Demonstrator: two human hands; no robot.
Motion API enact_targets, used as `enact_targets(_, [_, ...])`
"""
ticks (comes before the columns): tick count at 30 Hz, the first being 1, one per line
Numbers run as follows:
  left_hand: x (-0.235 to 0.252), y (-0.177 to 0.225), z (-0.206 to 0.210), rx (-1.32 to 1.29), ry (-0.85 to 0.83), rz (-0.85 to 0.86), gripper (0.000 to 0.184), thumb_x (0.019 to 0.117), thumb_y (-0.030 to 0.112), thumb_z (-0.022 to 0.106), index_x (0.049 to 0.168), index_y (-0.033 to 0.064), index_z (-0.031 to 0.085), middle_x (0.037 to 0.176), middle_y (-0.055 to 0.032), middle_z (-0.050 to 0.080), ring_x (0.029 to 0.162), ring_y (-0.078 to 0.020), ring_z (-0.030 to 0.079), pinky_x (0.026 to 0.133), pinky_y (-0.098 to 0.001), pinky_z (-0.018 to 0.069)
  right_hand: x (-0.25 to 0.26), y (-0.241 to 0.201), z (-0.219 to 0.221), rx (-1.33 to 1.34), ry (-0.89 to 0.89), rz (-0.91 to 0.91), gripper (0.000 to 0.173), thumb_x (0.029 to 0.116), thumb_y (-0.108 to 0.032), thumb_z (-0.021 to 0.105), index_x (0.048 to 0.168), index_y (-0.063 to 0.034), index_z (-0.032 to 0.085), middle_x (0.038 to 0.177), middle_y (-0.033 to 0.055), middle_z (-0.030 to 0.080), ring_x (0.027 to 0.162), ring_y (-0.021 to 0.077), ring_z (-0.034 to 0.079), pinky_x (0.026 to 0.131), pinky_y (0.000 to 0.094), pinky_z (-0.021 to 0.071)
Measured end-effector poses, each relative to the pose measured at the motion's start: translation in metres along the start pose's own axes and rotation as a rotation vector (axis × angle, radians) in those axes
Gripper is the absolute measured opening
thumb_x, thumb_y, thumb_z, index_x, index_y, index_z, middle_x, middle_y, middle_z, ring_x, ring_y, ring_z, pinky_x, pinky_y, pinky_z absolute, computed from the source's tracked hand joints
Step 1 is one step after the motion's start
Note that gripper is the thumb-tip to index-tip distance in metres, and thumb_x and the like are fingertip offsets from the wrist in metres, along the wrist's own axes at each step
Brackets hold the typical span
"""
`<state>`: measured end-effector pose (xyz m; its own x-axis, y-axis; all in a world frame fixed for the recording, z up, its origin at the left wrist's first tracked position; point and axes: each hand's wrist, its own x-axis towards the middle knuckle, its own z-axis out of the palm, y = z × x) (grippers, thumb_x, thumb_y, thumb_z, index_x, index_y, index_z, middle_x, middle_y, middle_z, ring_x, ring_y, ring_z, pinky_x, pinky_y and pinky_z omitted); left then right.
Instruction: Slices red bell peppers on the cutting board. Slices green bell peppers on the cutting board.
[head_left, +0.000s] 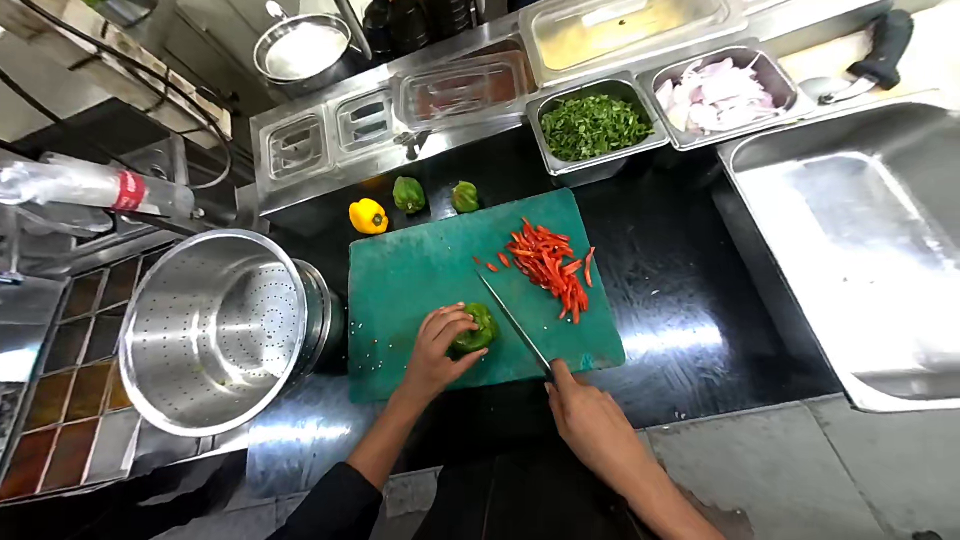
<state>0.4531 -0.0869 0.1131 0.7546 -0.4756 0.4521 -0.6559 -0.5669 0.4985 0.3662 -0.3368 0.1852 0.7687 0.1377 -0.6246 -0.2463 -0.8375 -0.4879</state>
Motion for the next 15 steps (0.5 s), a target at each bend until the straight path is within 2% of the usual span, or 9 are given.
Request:
enact_targets(4, [0.007,0.004,-0.002,-0.004,-0.038,-0.016,0.036,0.0819,0.031,0.083,0.109,0.0097,0.072,0.117,-0.0066,0.071,0.124,-0.0224,0.061,0.109,-0.0402,0.0492,0.010,-0.008,0.001,-0.023,-0.079,0.058,0.036,0.1114,-0.022,0.036,0.144,-0.0092,0.044,0.120,0.0228,0.065,0.106,0.0416,0.069,0.087,0.0539,0.0550])
enact_targets(10, [0.018,0.008,-0.016,0.009,-0.146,-0.032,0.036,0.0786,0.025,0.085,0.105,0.0046,0.072,0.112,-0.0113,0.071,0.115,-0.0267,0.065,0.104,-0.0418,0.0505,-0.030,-0.032,-0.017,-0.088,-0.104,0.021,0.035,0.1125,-0.024,0.034,0.142,-0.0081,0.044,0.122,0.0223,0.064,0.098,0.0407,0.070,0.081,0.0518,0.0568])
enact_targets(13, [0.023,0.012,-0.017,0.010,-0.160,-0.044,0.038,0.0772,0.027,0.085,0.104,0.0021,0.073,0.111,-0.0137,0.071,0.113,-0.0281,0.066,0.102,-0.0424,0.0514,-0.049,-0.043,-0.017,-0.117,-0.089,0.045,0.034,0.1107,-0.017,0.037,0.141,-0.0058,0.046,0.120,0.0226,0.064,0.091,0.0392,0.072,0.075,0.0491,0.0585])
enact_targets(15, [0.024,0.013,-0.017,0.000,-0.162,-0.052,0.038,0.0766,0.026,0.086,0.104,0.0028,0.072,0.111,-0.0130,0.071,0.112,-0.0272,0.065,0.101,-0.0421,0.0512,-0.050,-0.047,-0.018,-0.128,-0.129,0.078,0.036,0.1083,-0.009,0.038,0.143,-0.0059,0.043,0.123,0.0228,0.063,0.093,0.0387,0.072,0.076,0.0481,0.0587])
